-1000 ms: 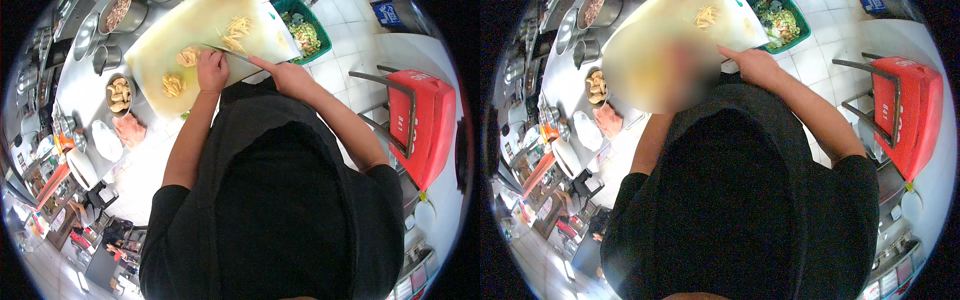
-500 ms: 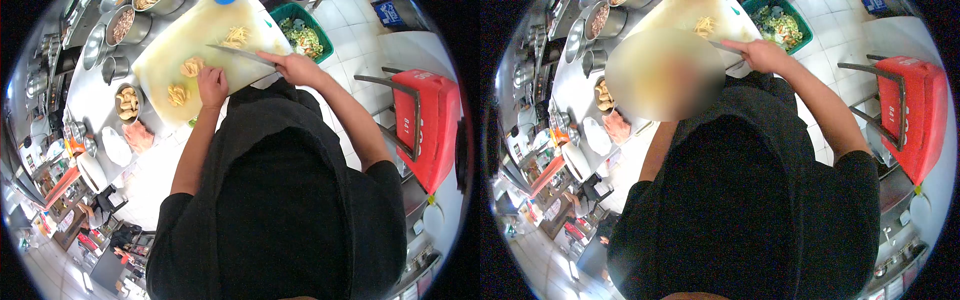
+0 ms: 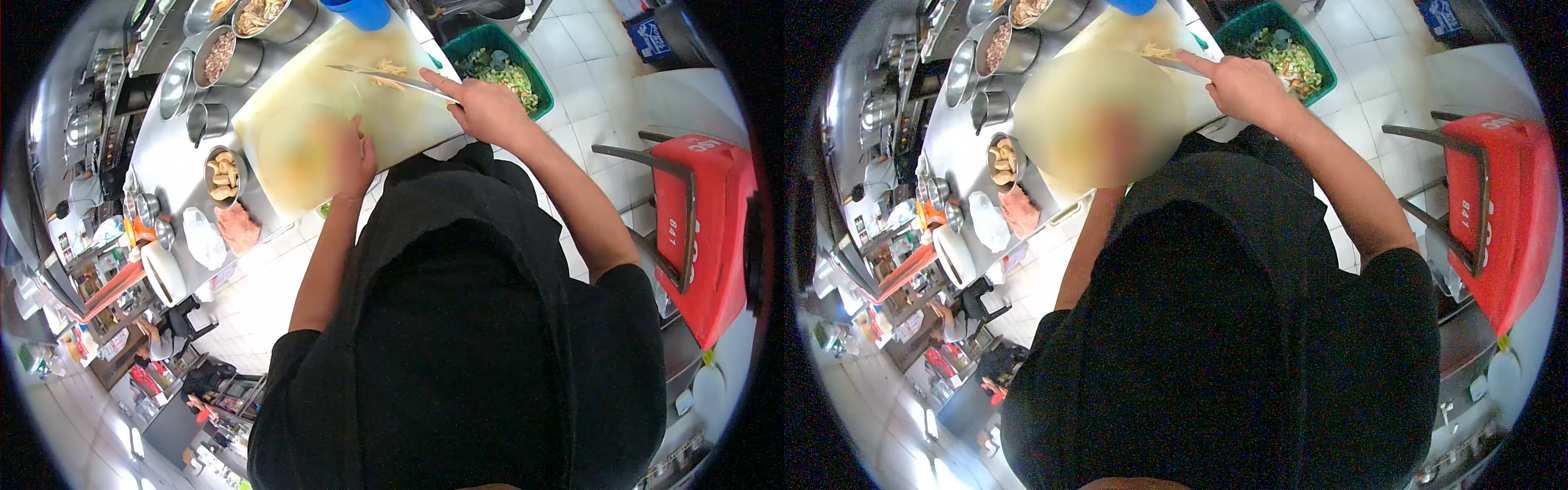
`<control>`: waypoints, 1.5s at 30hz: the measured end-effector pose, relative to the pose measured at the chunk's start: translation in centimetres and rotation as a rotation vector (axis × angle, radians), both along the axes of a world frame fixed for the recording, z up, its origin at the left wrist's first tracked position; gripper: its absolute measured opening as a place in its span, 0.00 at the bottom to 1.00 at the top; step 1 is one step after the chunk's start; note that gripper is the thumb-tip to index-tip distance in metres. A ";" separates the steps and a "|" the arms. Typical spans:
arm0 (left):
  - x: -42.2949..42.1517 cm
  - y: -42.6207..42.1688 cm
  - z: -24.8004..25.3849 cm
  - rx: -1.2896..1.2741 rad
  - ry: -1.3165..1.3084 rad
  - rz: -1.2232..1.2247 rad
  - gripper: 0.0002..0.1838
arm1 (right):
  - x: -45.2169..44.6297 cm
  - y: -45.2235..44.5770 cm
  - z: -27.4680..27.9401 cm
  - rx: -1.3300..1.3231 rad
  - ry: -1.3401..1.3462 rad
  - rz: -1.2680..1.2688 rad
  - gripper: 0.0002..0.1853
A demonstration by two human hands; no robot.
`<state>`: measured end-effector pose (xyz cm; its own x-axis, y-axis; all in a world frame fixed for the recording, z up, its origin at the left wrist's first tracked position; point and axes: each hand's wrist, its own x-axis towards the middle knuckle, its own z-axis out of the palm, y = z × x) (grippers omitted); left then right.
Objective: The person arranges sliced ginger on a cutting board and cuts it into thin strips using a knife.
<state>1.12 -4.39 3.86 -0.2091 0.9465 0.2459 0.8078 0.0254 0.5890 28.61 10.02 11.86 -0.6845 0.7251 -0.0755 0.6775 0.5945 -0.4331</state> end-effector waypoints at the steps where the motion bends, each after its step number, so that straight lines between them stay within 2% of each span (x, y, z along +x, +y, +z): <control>1: 0.5 0.4 0.4 -0.005 -0.022 -0.009 0.29 | 0.0 0.1 0.2 -0.009 -0.003 -0.024 0.42; 6: 3.4 3.7 2.8 -0.062 -0.035 -0.092 0.35 | 0.3 1.2 0.9 -0.006 0.020 -0.043 0.48; 10: 5.2 6.4 4.0 -0.207 0.016 -0.184 0.36 | 0.8 2.2 0.4 0.024 0.067 -0.003 0.51; 13: 4.8 8.1 3.8 -0.385 0.055 -0.129 0.36 | 2.0 2.8 0.8 0.052 0.068 0.001 0.52; 19: 2.4 9.6 2.0 -0.353 0.114 -0.091 0.36 | 6.4 2.8 2.3 0.001 0.061 -0.076 0.52; 25: 0.6 10.1 1.7 -0.381 0.055 -0.049 0.38 | 10.4 1.2 3.4 -0.116 0.109 -0.206 0.54; 31: 1.0 9.6 2.8 -0.404 -0.004 -0.025 0.36 | 9.7 -0.9 3.3 -0.429 0.109 -0.352 0.53; 34: 0.8 8.0 1.8 -0.262 0.002 -0.109 0.31 | 8.7 -2.1 1.1 -0.377 0.188 -0.353 0.54; 37: 0.2 6.5 2.0 -0.356 -0.025 -0.185 0.27 | 7.1 -3.0 0.3 -0.351 0.240 -0.357 0.52; 40: -0.2 5.5 1.9 -0.300 0.014 -0.223 0.25 | 5.3 -3.5 0.1 -0.400 0.266 -0.380 0.47; 45: -2.9 3.9 1.6 -0.035 0.004 -0.205 0.24 | 2.7 -4.8 0.9 -0.438 0.267 -0.388 0.45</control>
<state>-1.76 -0.52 5.48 -0.0100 0.9770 0.2130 0.8002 -0.1199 0.5877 31.35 5.26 12.73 -0.4145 0.8646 -0.2840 0.6430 0.0574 -0.7637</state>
